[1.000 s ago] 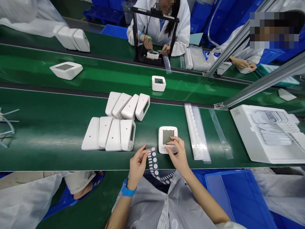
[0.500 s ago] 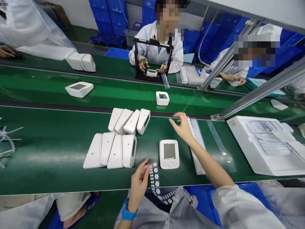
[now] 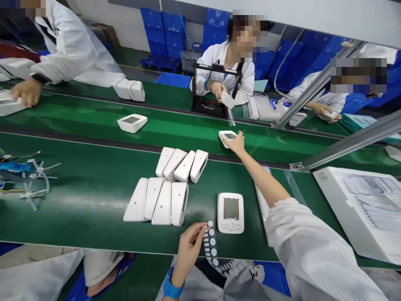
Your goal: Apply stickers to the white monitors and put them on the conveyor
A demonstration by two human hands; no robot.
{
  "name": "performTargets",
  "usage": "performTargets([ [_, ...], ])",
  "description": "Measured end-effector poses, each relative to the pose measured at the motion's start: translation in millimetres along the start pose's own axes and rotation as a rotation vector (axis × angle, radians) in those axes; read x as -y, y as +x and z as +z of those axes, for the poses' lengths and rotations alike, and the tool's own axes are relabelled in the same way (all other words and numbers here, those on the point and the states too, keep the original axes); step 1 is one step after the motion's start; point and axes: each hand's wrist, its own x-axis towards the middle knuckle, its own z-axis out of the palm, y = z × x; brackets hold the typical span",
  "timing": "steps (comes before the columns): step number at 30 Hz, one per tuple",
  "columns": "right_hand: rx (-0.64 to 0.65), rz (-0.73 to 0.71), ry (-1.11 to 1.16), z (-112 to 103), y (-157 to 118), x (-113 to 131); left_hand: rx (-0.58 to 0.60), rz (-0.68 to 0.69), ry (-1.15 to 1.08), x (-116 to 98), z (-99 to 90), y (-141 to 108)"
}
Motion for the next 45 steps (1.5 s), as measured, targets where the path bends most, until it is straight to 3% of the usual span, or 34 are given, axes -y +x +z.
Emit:
performTargets([
  [4,0.153,-0.178,0.095,-48,-29,-15,0.006,0.006,0.026,0,-0.8,0],
  [9,0.454,-0.210,0.216,-85,-67,-25,0.004,0.027,0.021,3,0.5,-1],
  [12,0.616,-0.191,0.249,-78,-80,-21,0.000,0.045,0.024,4,1.8,-2],
  [17,0.717,-0.142,0.192,-34,-87,2,-0.004,0.067,0.047,2,2.4,-4],
  [20,0.723,-0.116,0.156,-11,-84,20,-0.006,0.077,0.060,0,2.5,-5],
  [24,0.673,-0.113,0.126,2,-79,36,-0.006,0.089,0.073,0,2.3,-5],
  [36,0.465,-0.186,0.165,32,-109,27,0.007,0.070,0.043,2,2.0,-5],
  [41,0.300,-0.303,0.184,11,-121,31,0.009,0.034,-0.006,1,2.5,-5],
  [45,0.242,-0.475,0.205,-29,-172,25,0.033,-0.015,-0.085,3,2.8,-5],
])
